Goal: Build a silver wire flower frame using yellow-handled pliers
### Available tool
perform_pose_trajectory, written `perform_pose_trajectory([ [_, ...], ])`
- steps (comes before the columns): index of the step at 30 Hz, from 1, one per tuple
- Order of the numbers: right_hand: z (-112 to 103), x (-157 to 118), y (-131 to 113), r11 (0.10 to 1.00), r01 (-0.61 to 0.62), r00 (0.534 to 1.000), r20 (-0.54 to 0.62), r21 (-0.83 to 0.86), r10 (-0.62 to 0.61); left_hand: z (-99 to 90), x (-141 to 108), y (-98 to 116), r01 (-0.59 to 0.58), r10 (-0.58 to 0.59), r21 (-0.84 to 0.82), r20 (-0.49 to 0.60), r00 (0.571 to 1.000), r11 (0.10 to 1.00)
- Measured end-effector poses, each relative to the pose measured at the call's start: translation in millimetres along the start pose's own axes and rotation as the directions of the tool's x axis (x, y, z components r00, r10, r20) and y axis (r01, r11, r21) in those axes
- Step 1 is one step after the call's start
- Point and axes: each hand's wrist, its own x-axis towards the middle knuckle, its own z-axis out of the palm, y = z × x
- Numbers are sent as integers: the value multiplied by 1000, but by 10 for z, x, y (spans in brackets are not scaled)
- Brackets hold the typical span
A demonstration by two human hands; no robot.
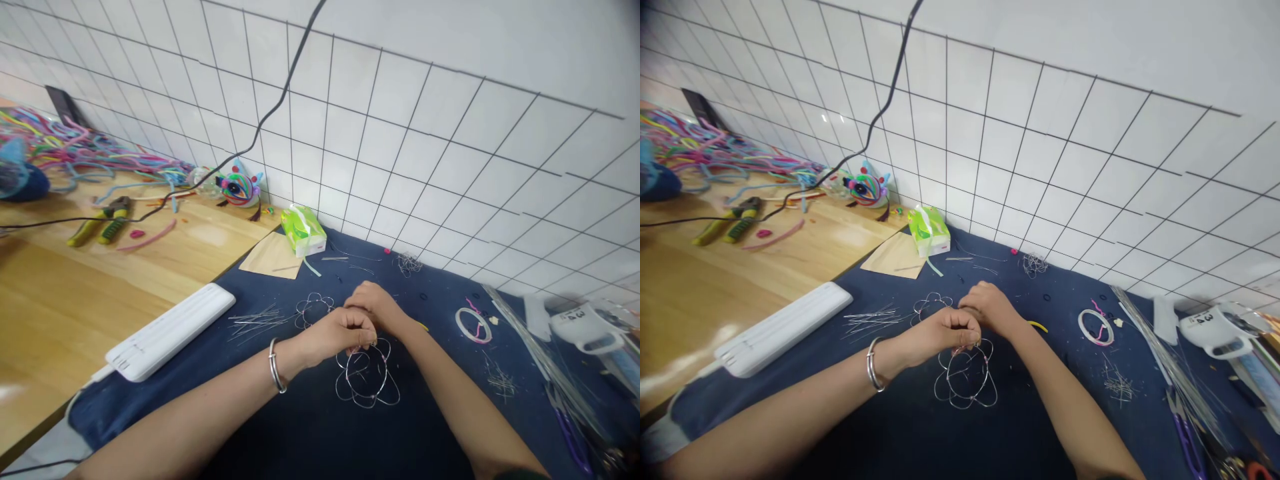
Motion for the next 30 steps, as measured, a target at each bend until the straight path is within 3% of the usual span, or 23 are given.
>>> perform_pose_trajectory([
  [5, -262, -522, -1, 985, -145, 987, -52, 94, 151, -10, 58, -117, 59, -58, 51, -19, 998, 997],
  [9, -320, -727, -63, 900, -278, 955, -8, 336, 298, -19, 105, -207, 104, -103, 61, -22, 994, 993],
  [17, -141, -810, -1, 703, -426, 891, 128, 570, 436, -86, 185, -334, 145, -145, 73, -6, 989, 987],
  [21, 29, -823, 71, 528, -503, 832, 217, 684, 511, -127, 212, -355, 157, -156, 87, -19, 988, 984],
  [24, 122, -838, 120, 409, -498, 815, 252, 764, 521, -145, 223, -369, 158, -155, 101, -34, 987, 982],
  [27, 142, -834, 127, 393, -493, 812, 249, 776, 528, -153, 234, -392, 170, -166, 100, -51, 985, 980],
  [30, 109, -795, 49, 444, -496, 825, 246, 746, 509, -157, 249, -419, 177, -171, 92, -60, 983, 980],
])
